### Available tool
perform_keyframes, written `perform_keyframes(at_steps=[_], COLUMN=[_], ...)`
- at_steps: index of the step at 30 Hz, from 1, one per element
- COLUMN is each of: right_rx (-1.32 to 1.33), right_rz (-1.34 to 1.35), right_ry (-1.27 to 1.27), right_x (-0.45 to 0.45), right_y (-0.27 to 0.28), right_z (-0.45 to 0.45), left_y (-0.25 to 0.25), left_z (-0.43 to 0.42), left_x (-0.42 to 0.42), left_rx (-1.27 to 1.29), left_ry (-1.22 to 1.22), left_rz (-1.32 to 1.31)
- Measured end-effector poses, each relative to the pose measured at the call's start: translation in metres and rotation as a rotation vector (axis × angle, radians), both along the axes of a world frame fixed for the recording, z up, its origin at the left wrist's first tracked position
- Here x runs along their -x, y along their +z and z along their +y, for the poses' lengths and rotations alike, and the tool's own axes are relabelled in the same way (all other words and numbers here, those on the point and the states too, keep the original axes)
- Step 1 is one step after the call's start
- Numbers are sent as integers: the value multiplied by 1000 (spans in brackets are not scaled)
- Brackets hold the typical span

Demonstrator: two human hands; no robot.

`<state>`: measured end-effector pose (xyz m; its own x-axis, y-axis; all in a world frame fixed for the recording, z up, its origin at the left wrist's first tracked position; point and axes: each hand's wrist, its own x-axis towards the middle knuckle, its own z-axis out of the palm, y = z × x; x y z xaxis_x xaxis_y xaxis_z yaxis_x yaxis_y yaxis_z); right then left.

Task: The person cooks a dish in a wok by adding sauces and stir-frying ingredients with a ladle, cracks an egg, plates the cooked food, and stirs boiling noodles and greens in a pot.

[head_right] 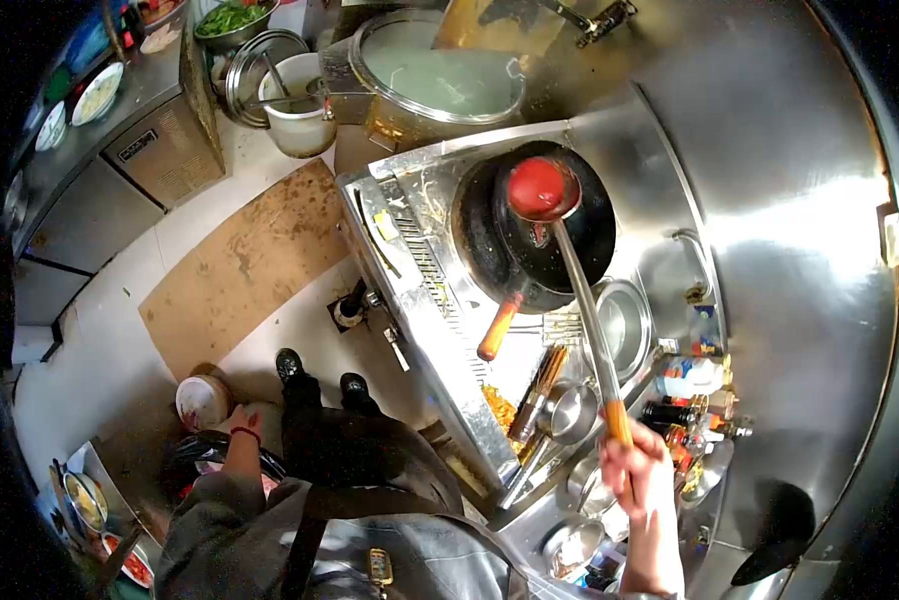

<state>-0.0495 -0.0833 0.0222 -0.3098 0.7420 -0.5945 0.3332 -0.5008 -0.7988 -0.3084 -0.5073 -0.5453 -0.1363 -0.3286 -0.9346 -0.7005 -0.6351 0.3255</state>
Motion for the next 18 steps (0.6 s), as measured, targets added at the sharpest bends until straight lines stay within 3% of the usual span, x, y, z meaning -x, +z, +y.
perform_keyframes(at_steps=[4,7,10,13,15,18], right_rx=[-16,20,29,11,-83,50], right_rz=[-38,22,20,7,-85,142], right_ry=[-93,-78,-126,-77,-58,-168], right_x=[-8,-22,-22,-22,-18,-20], right_y=[-65,-106,-119,-138,-141,-136], right_z=[63,91,93,112,103,92], left_y=[52,64,85,67,45,82], left_z=[34,28,17,-32,-57,-47], left_x=[21,33,34,13,6,-2], left_rx=[-135,-237,-178,-98,-45,79], left_ry=[-189,-166,-201,-230,-122,-154], left_rz=[166,323,301,353,180,72])
